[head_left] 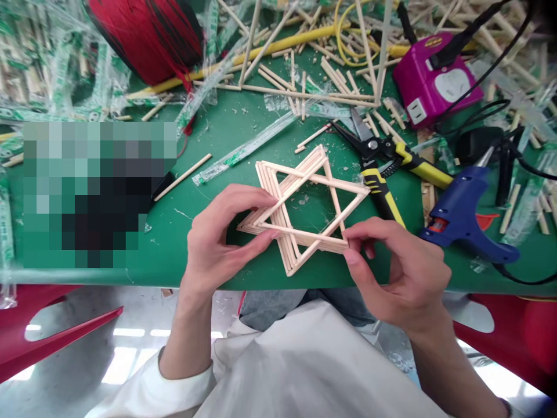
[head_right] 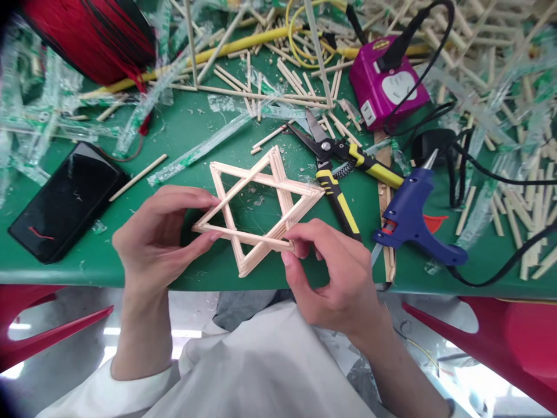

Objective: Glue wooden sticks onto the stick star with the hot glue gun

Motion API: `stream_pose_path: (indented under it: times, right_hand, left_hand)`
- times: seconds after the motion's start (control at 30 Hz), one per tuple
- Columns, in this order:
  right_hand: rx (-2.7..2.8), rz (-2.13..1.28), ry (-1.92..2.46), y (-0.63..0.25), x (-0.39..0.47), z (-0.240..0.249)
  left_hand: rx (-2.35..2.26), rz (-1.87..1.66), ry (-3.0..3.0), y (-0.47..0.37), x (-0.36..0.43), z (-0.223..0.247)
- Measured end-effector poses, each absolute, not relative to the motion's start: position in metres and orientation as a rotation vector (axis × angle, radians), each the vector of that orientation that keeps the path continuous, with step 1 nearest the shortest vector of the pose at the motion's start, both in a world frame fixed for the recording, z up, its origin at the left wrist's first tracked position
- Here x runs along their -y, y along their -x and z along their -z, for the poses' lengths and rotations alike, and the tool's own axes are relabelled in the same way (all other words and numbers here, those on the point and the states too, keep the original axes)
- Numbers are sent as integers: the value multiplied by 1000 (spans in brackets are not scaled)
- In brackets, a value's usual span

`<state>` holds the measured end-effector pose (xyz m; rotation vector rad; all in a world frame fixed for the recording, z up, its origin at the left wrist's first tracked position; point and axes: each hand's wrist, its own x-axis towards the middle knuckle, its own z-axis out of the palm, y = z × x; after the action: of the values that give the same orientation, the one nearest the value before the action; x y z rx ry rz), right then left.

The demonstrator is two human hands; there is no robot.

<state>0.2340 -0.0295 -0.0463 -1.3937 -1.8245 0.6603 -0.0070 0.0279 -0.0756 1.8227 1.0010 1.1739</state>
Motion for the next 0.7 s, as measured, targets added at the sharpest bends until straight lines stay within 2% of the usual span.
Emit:
stream_pose_path:
  times: [0.33,0.53,0.7]
  right_hand:
    - [1777,-557,1606,-234,41,42]
    - [1813,-572,1707,-225,51,45]
    - [1868,-526,1697,-213,62,47]
  left_hand:
    - [-1141,-1137,-1833,10,-18,77]
    - [-1692,-1414,-1564,-6,23,76]
    - [-1667,-1090,-1796,-30,58,74]
